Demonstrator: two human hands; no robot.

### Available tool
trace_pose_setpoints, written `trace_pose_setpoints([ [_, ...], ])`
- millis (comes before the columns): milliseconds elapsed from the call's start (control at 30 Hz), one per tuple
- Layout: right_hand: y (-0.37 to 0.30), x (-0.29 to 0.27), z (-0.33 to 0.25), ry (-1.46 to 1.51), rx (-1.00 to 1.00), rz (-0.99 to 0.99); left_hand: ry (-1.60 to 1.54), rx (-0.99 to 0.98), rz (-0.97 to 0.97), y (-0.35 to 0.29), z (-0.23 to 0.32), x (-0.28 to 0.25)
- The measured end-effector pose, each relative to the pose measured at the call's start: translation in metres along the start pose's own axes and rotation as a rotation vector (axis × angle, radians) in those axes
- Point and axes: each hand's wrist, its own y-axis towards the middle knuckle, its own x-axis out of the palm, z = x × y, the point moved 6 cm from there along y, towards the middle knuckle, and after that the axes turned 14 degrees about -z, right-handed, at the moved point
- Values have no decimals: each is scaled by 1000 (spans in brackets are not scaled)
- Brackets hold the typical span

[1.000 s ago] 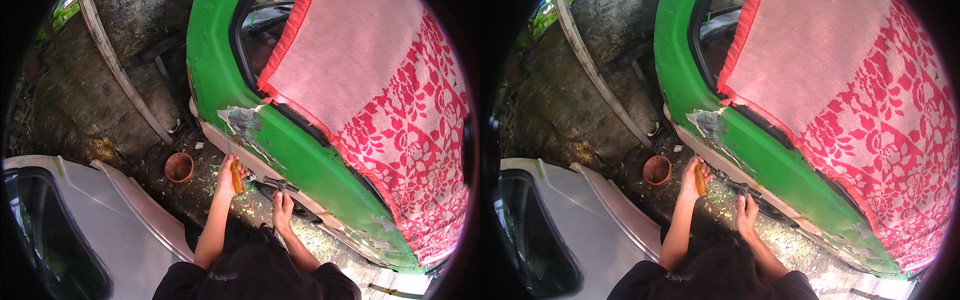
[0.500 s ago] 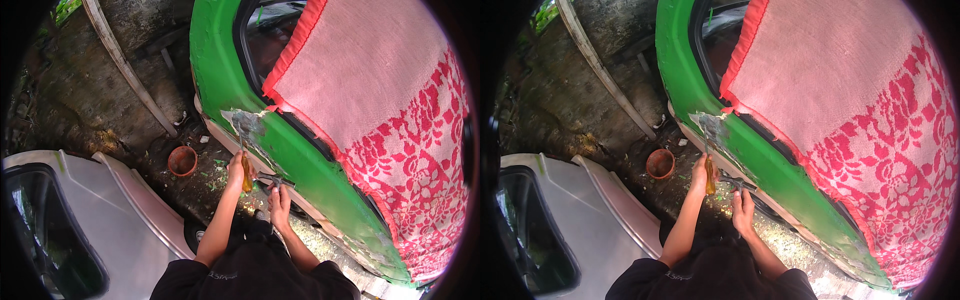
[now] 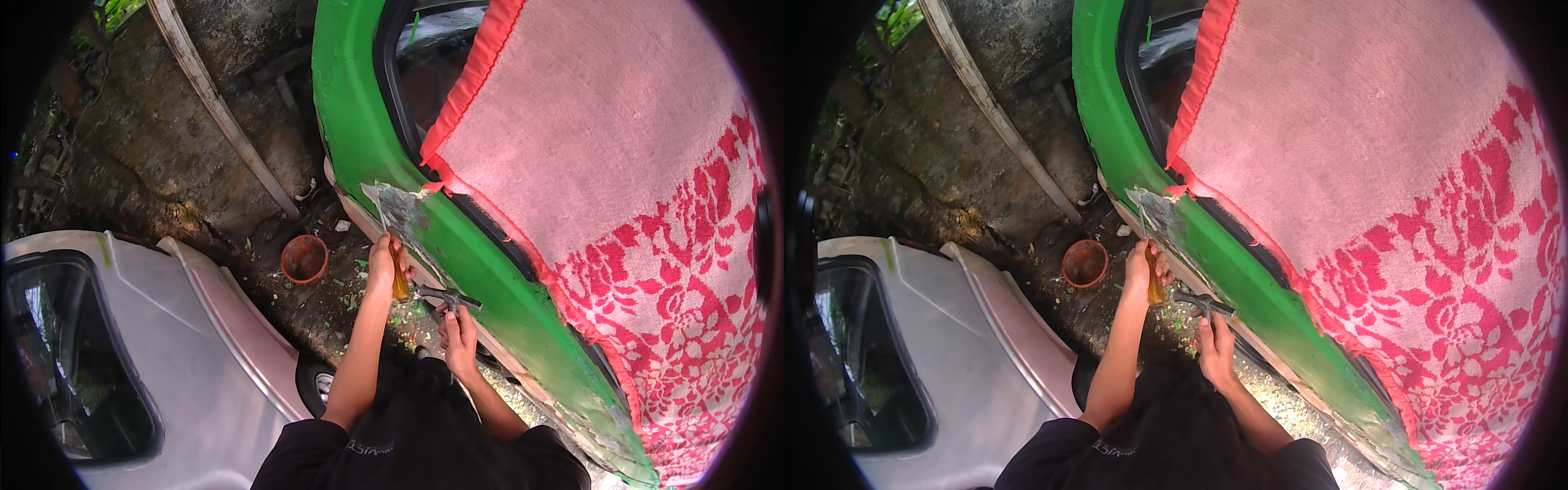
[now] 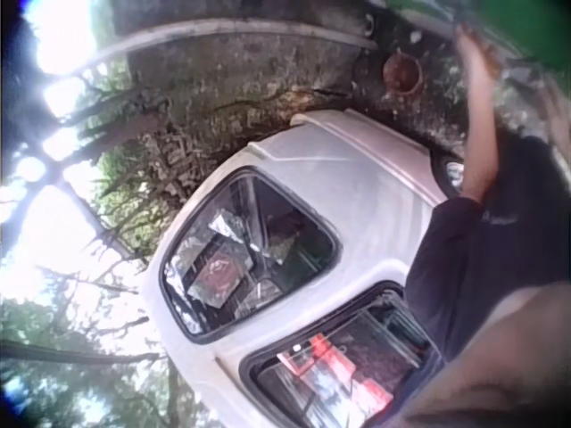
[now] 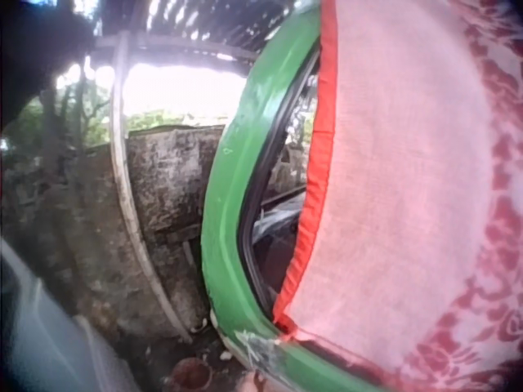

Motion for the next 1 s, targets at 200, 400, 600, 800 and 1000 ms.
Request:
trace_pose_setpoints([
  [200,-3,8,-4,-283,-42,57,-132,-10,-51,7,0,4],
  [400,-8,21,-12,-688,-187,186,-123,-56,-5,13,10,2],
  [600,-13,24,-3,-498,-268,236,-121,-107,-13,12,23,-7],
  [800,-8,22,-8,-394,-174,195,-79,-106,24,2,8,1],
  [1000,-6,20,-2,-609,-235,154,-101,-65,-18,11,5,-2],
])
